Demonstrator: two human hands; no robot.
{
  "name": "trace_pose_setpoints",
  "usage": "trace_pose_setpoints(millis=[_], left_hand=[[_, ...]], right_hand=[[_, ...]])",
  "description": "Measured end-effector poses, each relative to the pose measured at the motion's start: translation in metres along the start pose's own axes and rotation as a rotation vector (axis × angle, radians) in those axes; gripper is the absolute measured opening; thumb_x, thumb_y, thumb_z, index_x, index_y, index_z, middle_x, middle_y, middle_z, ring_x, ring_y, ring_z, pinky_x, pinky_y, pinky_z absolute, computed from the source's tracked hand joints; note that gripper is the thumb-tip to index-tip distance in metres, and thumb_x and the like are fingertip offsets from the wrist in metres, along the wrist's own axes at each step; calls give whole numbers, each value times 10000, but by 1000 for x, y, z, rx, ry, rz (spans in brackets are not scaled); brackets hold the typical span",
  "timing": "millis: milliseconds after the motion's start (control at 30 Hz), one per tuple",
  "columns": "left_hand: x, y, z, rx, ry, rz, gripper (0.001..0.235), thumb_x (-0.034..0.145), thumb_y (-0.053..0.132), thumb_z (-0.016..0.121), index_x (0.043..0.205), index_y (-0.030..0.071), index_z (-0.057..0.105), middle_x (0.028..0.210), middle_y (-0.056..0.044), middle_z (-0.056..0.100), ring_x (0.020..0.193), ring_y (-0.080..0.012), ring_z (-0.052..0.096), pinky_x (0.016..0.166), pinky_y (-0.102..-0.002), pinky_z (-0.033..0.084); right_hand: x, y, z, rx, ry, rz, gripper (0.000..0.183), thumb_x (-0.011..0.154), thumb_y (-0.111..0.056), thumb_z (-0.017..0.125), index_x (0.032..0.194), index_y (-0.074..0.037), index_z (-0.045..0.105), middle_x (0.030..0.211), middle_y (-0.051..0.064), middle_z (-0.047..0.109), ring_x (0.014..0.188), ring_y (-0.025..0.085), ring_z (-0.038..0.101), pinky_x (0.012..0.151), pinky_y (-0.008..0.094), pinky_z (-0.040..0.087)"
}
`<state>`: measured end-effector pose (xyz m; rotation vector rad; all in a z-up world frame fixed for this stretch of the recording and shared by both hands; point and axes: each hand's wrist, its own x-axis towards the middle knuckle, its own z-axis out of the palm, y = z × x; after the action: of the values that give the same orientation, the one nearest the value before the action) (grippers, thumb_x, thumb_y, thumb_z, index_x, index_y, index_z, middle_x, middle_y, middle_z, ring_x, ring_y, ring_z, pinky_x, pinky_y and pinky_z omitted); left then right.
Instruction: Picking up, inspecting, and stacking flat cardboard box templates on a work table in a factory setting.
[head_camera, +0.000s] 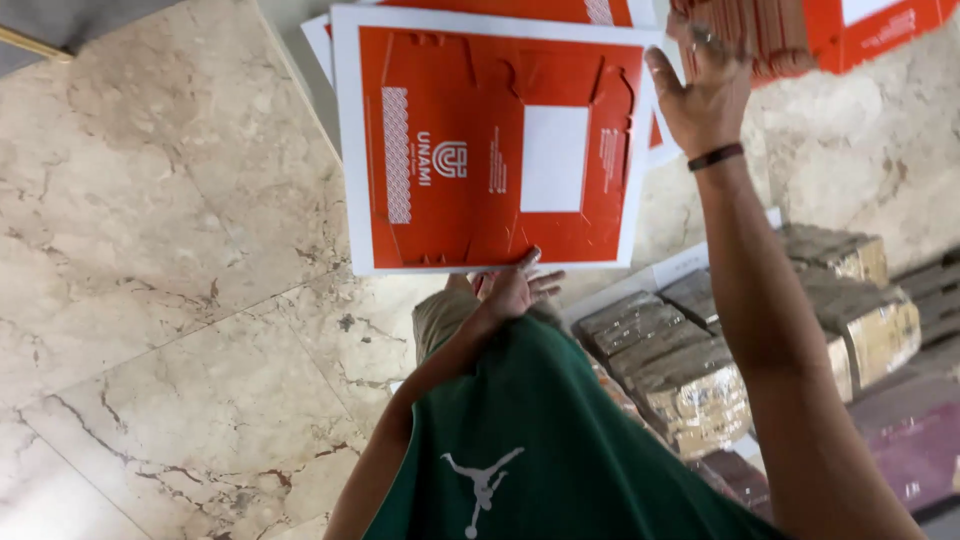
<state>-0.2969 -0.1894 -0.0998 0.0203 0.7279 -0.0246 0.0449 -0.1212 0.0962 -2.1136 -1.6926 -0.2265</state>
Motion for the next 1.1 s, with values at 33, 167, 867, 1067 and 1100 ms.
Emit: trace_pose_setpoints(millis=[33,167,867,1067,1100], left_hand=[[-14,11,11,-25,74,-152,802,974,457,544,1599,82,210,1586,-237,348,1336,-421,550,1098,-540,446],[-11,15,-3,364,30,-252,673,1011,644,575,1436,121,588,1381,-160,644,1241,-331,663,968,-439,553],[120,124,237,2339,376,308,1357,634,452,1021,1676,213,186,1701,-237,-103,1483,-653,-20,986,-917,231],[121,117,277,2430,619,103,1165,805,224,899,1681,293,134,1704,-144,-161,1475,-622,-106,946,-943,226],[118,117,286,2428,620,93,1165,805,224,899,1681,293,134,1704,-144,-161,1475,-622,-106,946,-943,226]], right_hand=[[-36,1,2,-83,19,98,200,1036,-182,792,1180,-45,787,1065,160,784,909,374,676,721,501,526],[-180,4,37,203,-133,1014,506,1107,-477,433,914,-191,803,943,77,776,1016,364,704,904,480,495],[-78,103,100,31,-870,551,761,981,-756,560,866,-31,764,756,206,716,786,437,738,656,502,580],[-74,92,57,319,-885,627,727,975,-606,615,748,76,727,642,305,648,737,520,696,651,526,564],[-74,95,56,323,-891,628,727,975,-606,615,748,76,727,642,305,648,737,520,696,651,526,564]])
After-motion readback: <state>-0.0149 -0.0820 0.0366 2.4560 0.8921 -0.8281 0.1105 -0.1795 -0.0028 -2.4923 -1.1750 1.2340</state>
